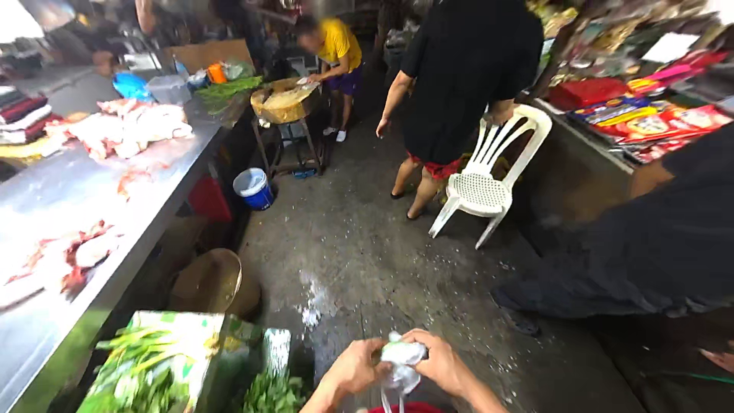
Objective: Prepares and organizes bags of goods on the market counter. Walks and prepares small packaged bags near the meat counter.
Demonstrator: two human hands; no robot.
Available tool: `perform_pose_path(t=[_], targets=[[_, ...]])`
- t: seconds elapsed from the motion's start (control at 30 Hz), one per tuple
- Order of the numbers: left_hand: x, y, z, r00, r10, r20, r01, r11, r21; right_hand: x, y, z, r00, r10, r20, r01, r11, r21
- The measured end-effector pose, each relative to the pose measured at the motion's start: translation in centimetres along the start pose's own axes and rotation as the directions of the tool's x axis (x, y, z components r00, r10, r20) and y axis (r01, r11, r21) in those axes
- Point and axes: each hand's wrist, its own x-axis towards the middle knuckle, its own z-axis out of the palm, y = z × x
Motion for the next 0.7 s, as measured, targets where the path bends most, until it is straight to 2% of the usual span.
perform_pose_path(t=[0.07, 0.17, 0.23, 0.3, 0.4, 0.5, 0.6, 0.7], targets=[[6.1, 0.7, -5.4, 0.989, 0.025, -0.149, -0.048, 0.987, -0.153, 6.4, 0.9, -3.9, 0.972, 0.164, -0.17, -0.178, 0.982, -0.066], [14.5, 1.5, -13.1, 0.946, 0.089, -0.311, -0.239, 0.84, -0.487, 15.9, 3.1, -11.0, 0.875, 0.341, -0.345, -0.39, 0.917, -0.082], [18.4, 2.0, -16.6, 0.95, 0.022, -0.311, -0.214, 0.772, -0.599, 21.1, 3.7, -15.4, 0.834, 0.412, -0.367, -0.473, 0.877, -0.091], [22.3, 3.1, -20.6, 0.962, -0.027, -0.273, -0.172, 0.717, -0.676, 28.3, 2.6, -20.0, 0.835, 0.409, -0.367, -0.483, 0.866, -0.132], [27.5, 5.3, -24.7, 0.964, -0.045, -0.261, -0.18, 0.612, -0.77, 38.5, -2.0, -24.8, 0.889, 0.348, -0.299, -0.421, 0.878, -0.227], [32.8, 7.8, -29.4, 0.935, -0.051, -0.35, -0.257, 0.583, -0.771, 46.8, -8.2, -27.3, 0.948, 0.263, -0.179, -0.307, 0.904, -0.296], [39.5, 7.6, -36.2, 0.888, -0.08, -0.452, -0.289, 0.669, -0.685, 54.7, -10.6, -27.8, 0.996, 0.073, -0.054, -0.087, 0.945, -0.317], [46.3, 5.6, -43.1, 0.854, -0.093, -0.512, -0.289, 0.734, -0.615, 63.5, -9.4, -28.8, 0.996, -0.067, 0.066, 0.079, 0.977, -0.198]])
